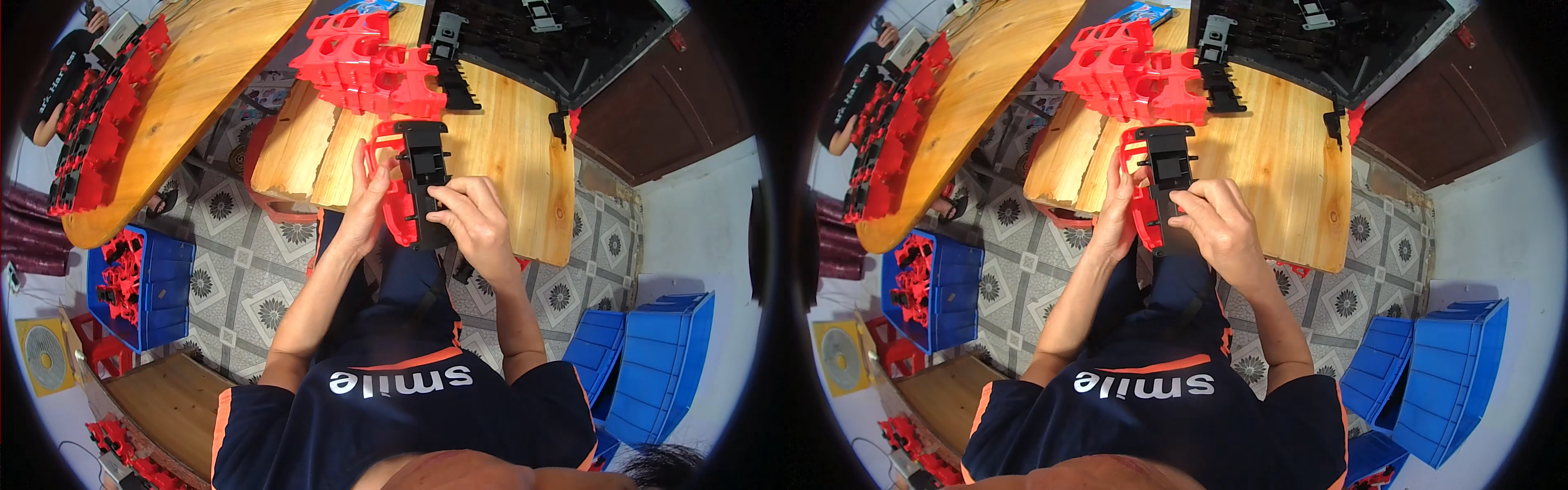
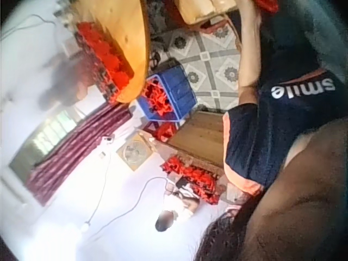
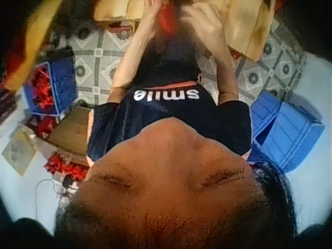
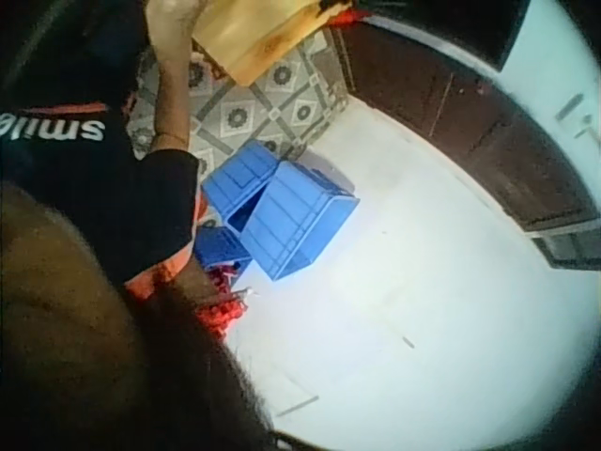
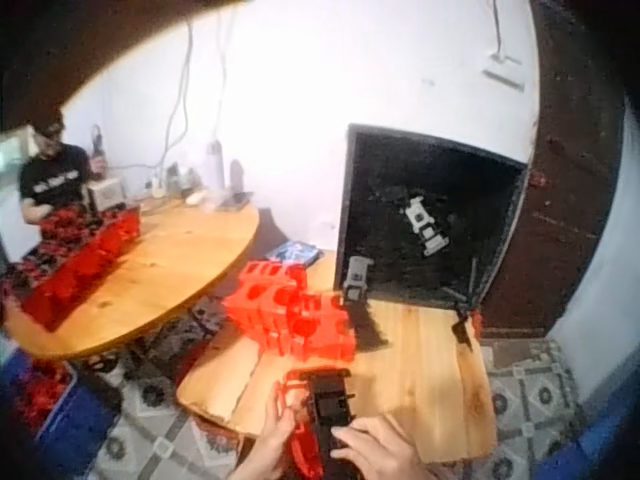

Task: Assemble red plastic toy truck components by snapping black pieces into the red frames.

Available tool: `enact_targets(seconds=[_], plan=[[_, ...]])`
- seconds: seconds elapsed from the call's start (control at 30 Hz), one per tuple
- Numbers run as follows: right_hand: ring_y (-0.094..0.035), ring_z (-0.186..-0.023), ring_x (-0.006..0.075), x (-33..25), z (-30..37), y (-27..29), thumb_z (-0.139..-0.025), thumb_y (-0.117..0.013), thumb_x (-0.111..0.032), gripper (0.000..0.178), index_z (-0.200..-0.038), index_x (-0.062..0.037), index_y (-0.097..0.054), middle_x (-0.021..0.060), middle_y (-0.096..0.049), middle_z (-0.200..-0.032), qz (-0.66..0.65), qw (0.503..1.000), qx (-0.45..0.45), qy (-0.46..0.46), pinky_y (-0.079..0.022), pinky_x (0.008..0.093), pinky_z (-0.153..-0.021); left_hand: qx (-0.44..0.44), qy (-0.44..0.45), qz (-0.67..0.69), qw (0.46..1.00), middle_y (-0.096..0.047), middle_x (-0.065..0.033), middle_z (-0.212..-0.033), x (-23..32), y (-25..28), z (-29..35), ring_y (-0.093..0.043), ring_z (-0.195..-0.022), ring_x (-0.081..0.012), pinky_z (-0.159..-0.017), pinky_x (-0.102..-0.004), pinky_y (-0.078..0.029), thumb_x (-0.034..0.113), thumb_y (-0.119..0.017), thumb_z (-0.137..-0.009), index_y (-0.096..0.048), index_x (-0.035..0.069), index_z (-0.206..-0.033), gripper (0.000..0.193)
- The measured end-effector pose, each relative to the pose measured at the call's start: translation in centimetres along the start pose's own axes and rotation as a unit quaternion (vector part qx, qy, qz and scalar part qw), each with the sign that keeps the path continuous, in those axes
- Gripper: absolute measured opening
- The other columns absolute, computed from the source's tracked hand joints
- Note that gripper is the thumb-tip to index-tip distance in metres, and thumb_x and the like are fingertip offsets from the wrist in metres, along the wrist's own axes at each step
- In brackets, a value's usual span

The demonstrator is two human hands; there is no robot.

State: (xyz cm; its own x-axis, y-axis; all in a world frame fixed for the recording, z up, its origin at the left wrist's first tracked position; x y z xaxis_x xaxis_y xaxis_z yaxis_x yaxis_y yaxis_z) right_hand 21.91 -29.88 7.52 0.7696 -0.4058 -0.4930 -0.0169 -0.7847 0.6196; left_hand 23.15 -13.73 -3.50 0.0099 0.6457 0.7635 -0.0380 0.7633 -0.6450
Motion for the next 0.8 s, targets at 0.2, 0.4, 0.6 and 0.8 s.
enact_targets(seconds=[0.2, 0.4, 0.6, 0.8], plan=[[-0.057, -0.085, 0.0264, -0.5, 0.1, -1.2, -0.068, -0.077, 0.0, 0.036, -0.102, -0.0007, -0.067, 0.0104, -0.058, -0.092, 0.029, 0.999, -0.005, 0.018, -0.049, 0.0362, -0.071, -0.017, -0.022, -0.018, 0.999, -0.036, -0.0135, -0.142, 0.5, -0.5, 0.4, -0.041, -0.13, -0.0246, -0.107, -0.0413, -0.037, 0.038, -0.058, -0.096, 0.002, 0.02, -0.154, 0.085], [-0.057, -0.083, 0.0262, -1.1, 0.4, -1.9, -0.065, -0.079, -0.001, 0.038, -0.101, -0.0018, -0.067, 0.0094, -0.058, -0.091, 0.08, 0.995, 0.008, 0.064, -0.05, 0.036, -0.068, -0.08, -0.004, 0.014, 0.997, -0.028, -0.0143, -0.15, 0.5, -0.3, 0.3, -0.037, -0.134, -0.0241, -0.11, -0.0411, -0.032, 0.026, -0.06, -0.095, 0.009, 0.018, -0.154, 0.092], [-0.057, -0.082, 0.0259, -0.7, 1.2, -2.6, -0.063, -0.08, 0.0, 0.042, -0.103, -0.0015, -0.066, 0.0091, -0.058, -0.089, 0.066, 0.994, -0.027, 0.087, -0.049, 0.0363, -0.065, -0.031, -0.013, -0.022, 0.999, -0.03, -0.0137, -0.147, 0.8, -0.6, 1.0, -0.039, -0.132, -0.0245, -0.106, -0.0392, -0.037, 0.016, -0.064, -0.09, 0.001, 0.019, -0.155, 0.092], [-0.059, -0.106, 0.0271, 3.0, -0.8, -1.6, -0.086, -0.072, -0.036, 0.056, -0.125, 0.001, -0.057, 0.0124, -0.06, -0.109, -0.04, 0.986, 0.138, -0.088, -0.047, 0.0348, -0.09, -0.055, -0.005, -0.007, 0.998, -0.03, -0.0157, -0.146, 2.0, -1.9, 1.7, -0.037, -0.133, -0.0286, -0.108, -0.0407, -0.036, 0.01, -0.06, -0.084, -0.002, 0.016, -0.155, 0.092]])
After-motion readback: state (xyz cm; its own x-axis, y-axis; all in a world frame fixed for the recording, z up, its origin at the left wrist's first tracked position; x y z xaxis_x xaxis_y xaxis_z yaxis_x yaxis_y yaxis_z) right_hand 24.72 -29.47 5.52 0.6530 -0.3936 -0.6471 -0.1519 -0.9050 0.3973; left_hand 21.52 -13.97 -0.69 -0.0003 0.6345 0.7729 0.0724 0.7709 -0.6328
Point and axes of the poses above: each hand's wrist, its own z-axis away from the middle knuckle, its own y-axis out of the back of the hand, x = y × z, the point moved 5 cm from there along -z, towards the middle knuckle
